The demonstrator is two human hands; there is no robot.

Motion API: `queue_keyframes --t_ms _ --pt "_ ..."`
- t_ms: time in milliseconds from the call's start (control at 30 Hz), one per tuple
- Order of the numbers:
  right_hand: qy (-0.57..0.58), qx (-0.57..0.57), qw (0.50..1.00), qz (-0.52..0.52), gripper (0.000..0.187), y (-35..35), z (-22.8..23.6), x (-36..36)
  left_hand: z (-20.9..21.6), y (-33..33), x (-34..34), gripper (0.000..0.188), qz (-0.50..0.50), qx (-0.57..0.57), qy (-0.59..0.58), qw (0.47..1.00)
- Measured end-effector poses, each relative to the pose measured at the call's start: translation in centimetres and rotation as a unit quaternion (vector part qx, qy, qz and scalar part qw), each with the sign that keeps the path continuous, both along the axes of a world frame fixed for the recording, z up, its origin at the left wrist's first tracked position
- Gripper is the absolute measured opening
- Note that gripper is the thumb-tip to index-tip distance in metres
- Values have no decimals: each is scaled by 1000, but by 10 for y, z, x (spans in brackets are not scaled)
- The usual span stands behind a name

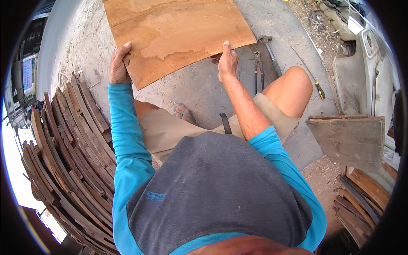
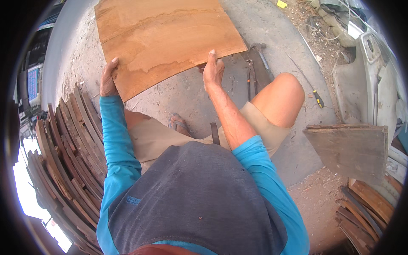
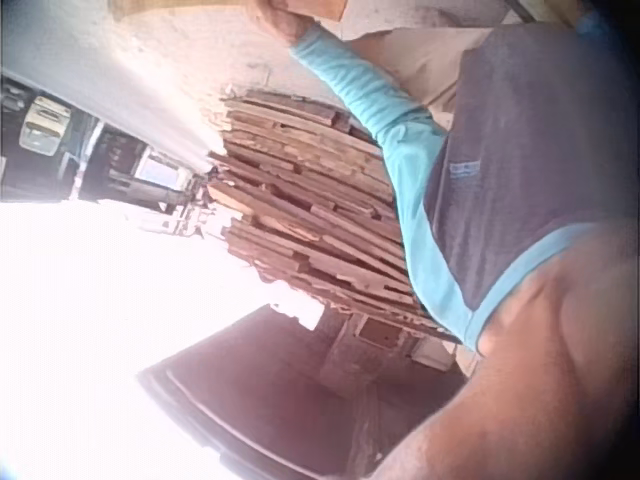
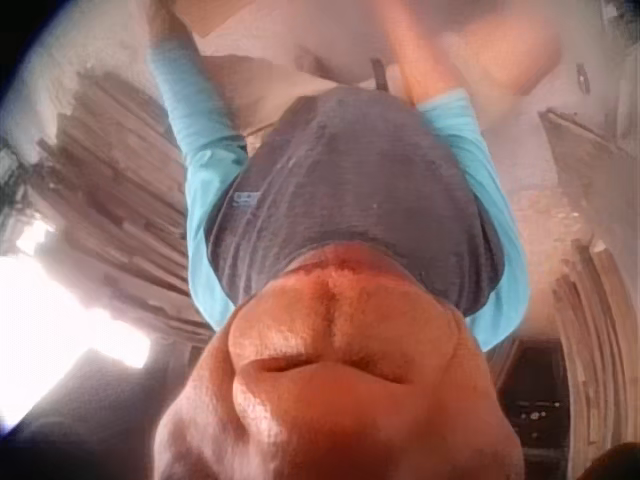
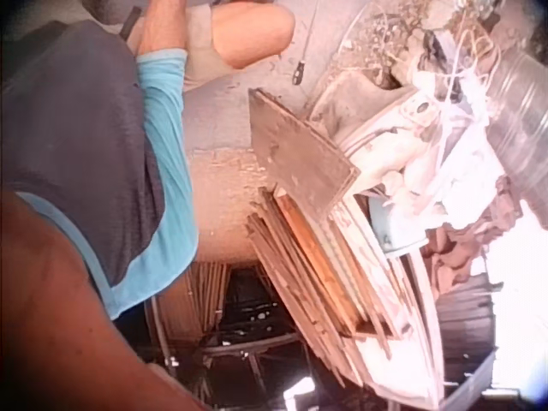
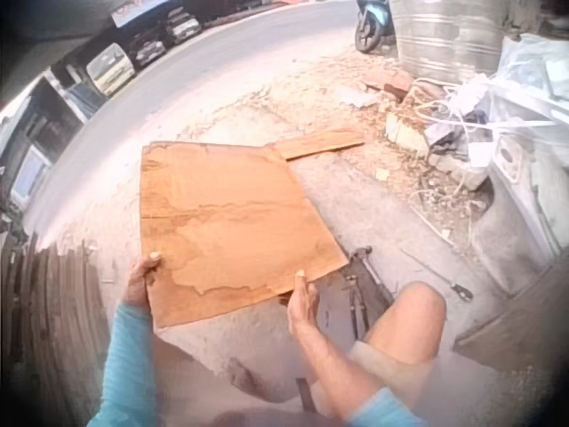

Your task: The person walks through a cluttered workshop, selects a piece of plywood, and sits on the ground. They use a hammer and pliers to remove nails and separate the plywood into smaller pieces.

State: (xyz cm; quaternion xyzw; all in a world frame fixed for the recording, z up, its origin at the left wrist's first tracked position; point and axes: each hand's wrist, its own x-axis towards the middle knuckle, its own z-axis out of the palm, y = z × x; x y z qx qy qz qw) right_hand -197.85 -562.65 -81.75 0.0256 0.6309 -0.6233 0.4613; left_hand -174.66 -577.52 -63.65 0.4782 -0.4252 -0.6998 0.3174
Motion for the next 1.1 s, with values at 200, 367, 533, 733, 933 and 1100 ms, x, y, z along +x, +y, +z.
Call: queue_keyframes --t_ms 200,367,533,733,933,1100 --pt "291 422 857 -47 53 55 -49 -111 -131 34 18 35 16 54 81 995" --pt "466 500 681 262 58 93 -82 -106 -206 43 31 47 61 216 98 970" --pt "529 477 648 270 51 86 -81 -92 -257 33 32 82 123 241 -60 961" --pt "530 418 697 242 37 133 -102 -108 -271 44 29 84 126 160 -134 970" --pt "568 504 636 137 41 195 -79 -157 -245 60 50 76 2 195 -60 979" --pt "419 479 761 127 56 190 -96 -189 -242 99 37 78 52 164 0 985"
